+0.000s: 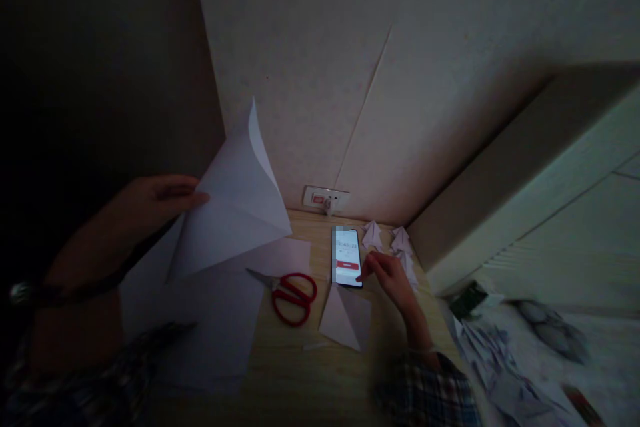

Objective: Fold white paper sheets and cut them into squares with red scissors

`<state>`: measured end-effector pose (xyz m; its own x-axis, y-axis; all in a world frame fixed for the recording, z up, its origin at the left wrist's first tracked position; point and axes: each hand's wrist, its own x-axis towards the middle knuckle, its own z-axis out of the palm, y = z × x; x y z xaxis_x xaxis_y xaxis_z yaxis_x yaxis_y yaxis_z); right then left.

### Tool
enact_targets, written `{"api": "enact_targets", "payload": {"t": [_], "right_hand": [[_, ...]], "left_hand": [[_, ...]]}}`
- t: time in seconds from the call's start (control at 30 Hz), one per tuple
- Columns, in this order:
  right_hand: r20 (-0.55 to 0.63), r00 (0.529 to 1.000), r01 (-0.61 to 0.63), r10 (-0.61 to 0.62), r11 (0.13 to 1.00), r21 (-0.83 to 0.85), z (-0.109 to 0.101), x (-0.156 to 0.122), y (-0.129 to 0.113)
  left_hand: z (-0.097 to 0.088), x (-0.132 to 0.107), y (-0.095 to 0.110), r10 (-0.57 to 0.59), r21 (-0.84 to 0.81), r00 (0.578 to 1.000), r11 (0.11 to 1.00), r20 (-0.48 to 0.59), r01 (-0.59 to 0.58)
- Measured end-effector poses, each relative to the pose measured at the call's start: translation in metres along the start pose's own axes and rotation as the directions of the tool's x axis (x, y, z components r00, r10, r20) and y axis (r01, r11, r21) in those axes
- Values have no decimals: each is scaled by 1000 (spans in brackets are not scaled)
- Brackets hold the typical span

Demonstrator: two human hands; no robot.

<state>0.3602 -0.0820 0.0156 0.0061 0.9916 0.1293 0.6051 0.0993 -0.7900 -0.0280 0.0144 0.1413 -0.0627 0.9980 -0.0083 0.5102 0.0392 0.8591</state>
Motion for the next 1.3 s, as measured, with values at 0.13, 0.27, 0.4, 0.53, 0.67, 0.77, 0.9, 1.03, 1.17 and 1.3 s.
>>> {"api": "enact_targets", "payload": {"t": [0.13,0.27,0.4,0.53,0.67,0.77,0.9,1.03,1.17,1.3], "right_hand": [[-18,1000,-5,5,1000,6,-1,1,-1],[8,1000,-7,7,1000,14,0,0,-3],[39,999,-5,4,1000,17,2,0,-3],[61,998,-18,17,1000,18,2,0,-2],[64,998,-2,3,1000,-12,1,0,-4],[68,998,-16,16,1000,-4,1,0,-5],[58,998,-15,15,1000,-12,1,0,-4],[72,997,-22,21,1000,18,2,0,-2],[68,998,-5,6,1000,-7,2,-1,-1],[69,998,-8,8,1000,-5,1,-1,0]], "left_hand": [[1,-1,1,-4,6,1000,1000,-1,4],[0,1,0,17,19,1000,1000,-13,-16],[-2,2,-3,38,31,999,999,-7,-37],[-2,-1,-2,45,29,999,999,8,-45],[-1,-3,3,22,35,1000,999,12,-23],[0,-3,7,2,50,1000,999,-17,-1],[0,-1,5,8,43,1000,999,1,-8],[-2,3,-2,22,40,1000,999,0,-22],[-3,3,-5,45,41,999,998,-25,-44],[-2,1,-1,20,43,999,999,-26,-19]]}}
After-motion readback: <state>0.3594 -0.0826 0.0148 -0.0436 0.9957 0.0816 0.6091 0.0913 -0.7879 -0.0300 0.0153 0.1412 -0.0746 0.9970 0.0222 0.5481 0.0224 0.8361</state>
